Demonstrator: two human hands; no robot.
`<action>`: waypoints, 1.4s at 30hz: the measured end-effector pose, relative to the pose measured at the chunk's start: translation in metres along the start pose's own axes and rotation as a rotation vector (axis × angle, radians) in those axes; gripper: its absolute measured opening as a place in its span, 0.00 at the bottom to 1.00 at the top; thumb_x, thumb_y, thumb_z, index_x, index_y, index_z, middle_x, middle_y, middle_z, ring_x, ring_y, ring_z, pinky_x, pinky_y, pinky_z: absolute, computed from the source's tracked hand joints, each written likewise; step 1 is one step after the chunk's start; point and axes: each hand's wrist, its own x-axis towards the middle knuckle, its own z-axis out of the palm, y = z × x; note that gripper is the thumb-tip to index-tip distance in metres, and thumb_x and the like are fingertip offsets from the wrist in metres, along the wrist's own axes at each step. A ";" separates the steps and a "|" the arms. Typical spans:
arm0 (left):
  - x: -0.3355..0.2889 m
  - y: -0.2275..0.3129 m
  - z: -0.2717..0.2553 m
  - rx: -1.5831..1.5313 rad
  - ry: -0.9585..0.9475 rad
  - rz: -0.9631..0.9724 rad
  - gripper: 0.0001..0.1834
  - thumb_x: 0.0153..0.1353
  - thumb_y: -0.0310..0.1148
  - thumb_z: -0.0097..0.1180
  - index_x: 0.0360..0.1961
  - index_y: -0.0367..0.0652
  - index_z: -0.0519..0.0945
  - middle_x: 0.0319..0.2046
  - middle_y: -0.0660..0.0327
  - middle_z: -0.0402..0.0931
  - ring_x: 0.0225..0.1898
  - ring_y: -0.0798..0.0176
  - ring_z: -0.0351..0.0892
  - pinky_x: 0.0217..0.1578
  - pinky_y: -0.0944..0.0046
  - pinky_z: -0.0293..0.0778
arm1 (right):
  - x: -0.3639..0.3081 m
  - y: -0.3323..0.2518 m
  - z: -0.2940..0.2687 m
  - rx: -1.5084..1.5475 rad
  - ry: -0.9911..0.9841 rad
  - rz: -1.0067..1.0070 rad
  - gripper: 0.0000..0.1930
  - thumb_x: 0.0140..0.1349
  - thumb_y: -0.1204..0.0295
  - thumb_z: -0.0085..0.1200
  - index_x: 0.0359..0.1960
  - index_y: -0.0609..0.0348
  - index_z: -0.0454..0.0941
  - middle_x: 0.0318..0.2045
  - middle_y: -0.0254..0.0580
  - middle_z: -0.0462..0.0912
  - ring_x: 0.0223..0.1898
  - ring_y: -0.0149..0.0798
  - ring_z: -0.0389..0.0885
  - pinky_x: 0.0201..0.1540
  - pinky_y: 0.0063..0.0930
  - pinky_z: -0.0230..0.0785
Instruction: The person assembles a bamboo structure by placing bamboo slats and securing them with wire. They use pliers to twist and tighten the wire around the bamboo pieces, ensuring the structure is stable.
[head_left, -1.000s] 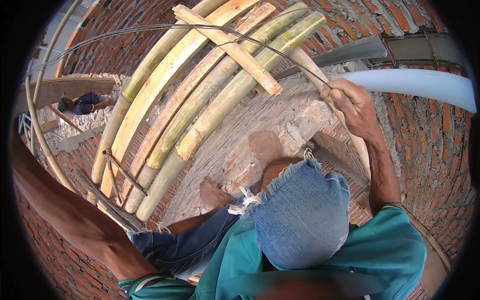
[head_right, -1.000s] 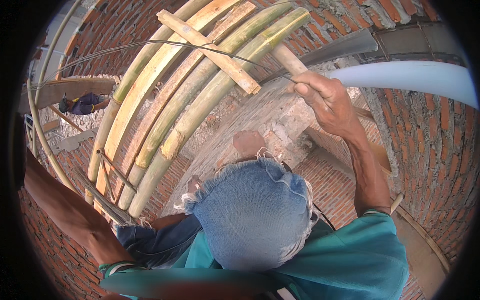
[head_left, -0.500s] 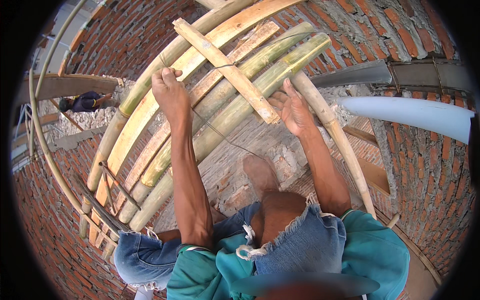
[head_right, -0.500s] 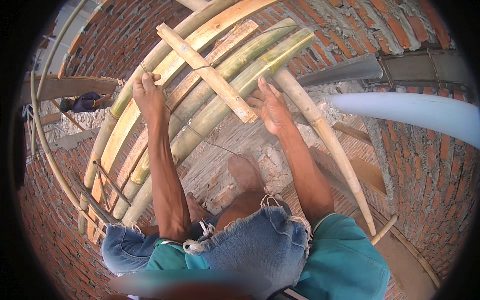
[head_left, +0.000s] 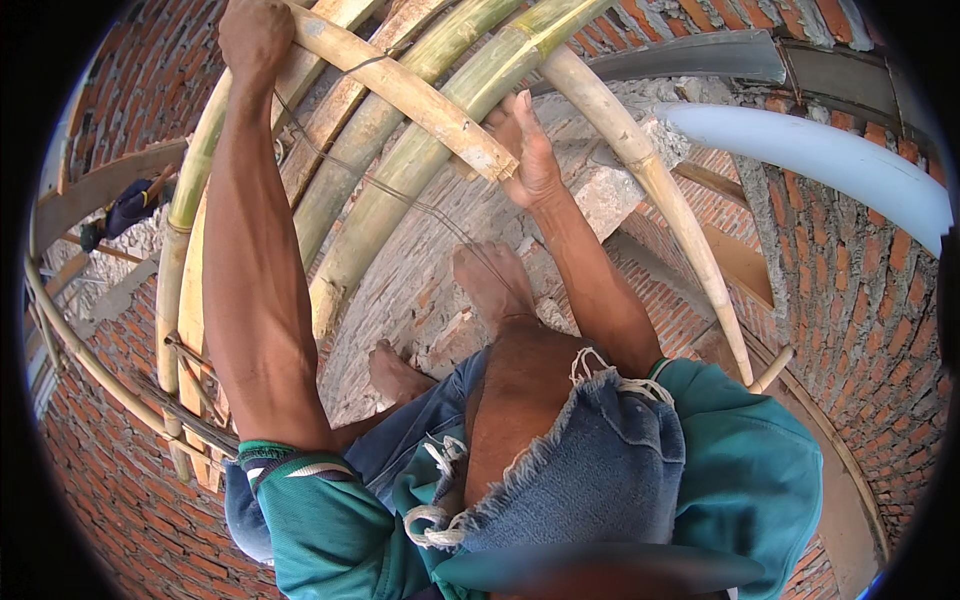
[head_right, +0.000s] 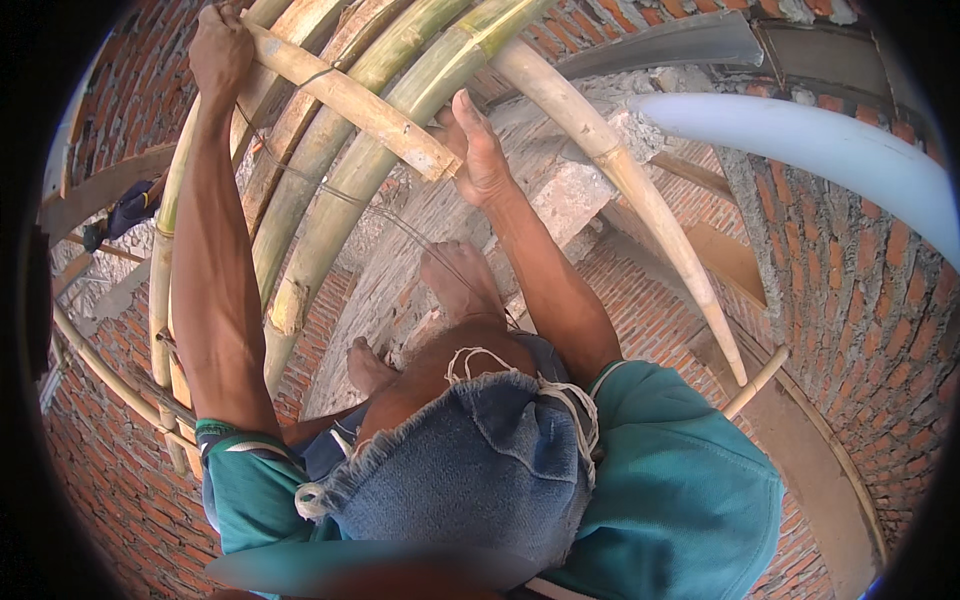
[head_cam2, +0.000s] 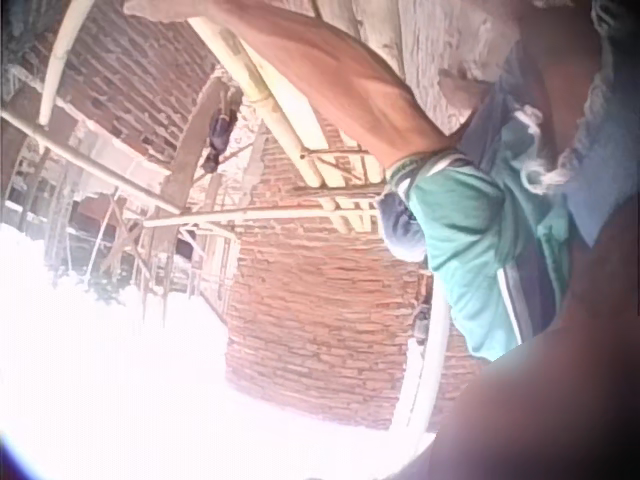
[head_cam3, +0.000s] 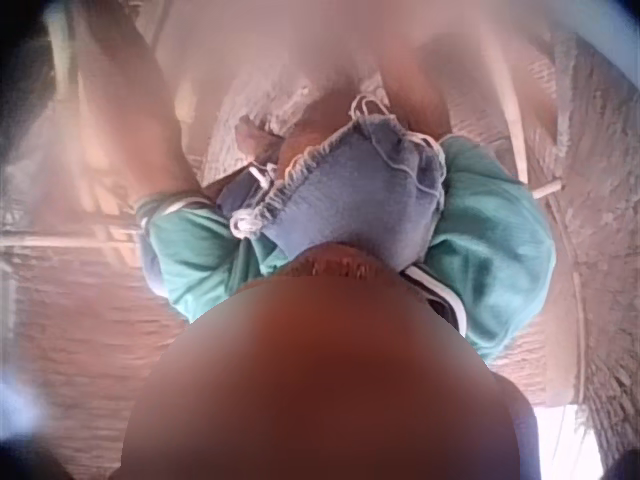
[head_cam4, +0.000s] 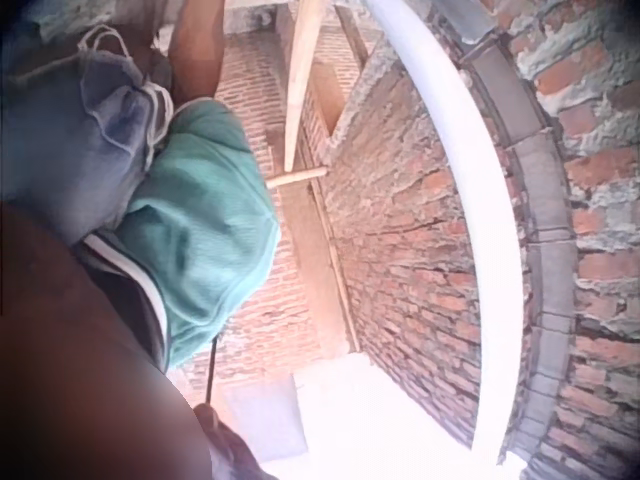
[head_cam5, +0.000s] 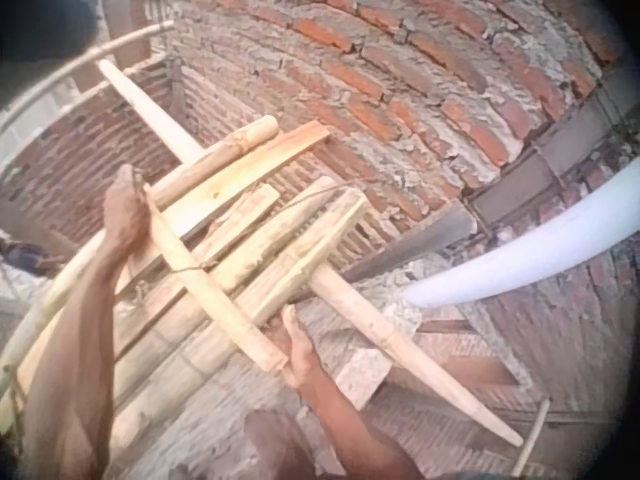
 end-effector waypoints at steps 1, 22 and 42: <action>-0.002 0.004 0.002 0.014 -0.003 -0.017 0.14 0.78 0.38 0.39 0.42 0.40 0.72 0.35 0.36 0.79 0.39 0.29 0.78 0.40 0.36 0.70 | -0.002 0.004 0.000 0.040 0.004 -0.034 0.45 0.70 0.39 0.52 0.76 0.59 0.54 0.69 0.52 0.68 0.68 0.48 0.71 0.68 0.45 0.69; -0.011 0.007 -0.002 0.066 -0.015 -0.020 0.17 0.79 0.41 0.35 0.42 0.38 0.71 0.41 0.37 0.77 0.45 0.29 0.77 0.46 0.35 0.69 | 0.029 0.030 -0.024 0.511 -0.123 -0.059 0.40 0.64 0.43 0.63 0.68 0.57 0.67 0.54 0.46 0.81 0.56 0.47 0.82 0.61 0.51 0.79; -0.008 -0.008 -0.012 -0.174 -0.061 -0.015 0.20 0.80 0.45 0.39 0.54 0.41 0.75 0.48 0.40 0.81 0.49 0.39 0.81 0.52 0.42 0.72 | 0.015 -0.009 -0.030 0.044 0.253 -0.163 0.41 0.70 0.41 0.54 0.69 0.64 0.63 0.62 0.55 0.74 0.66 0.50 0.73 0.66 0.51 0.71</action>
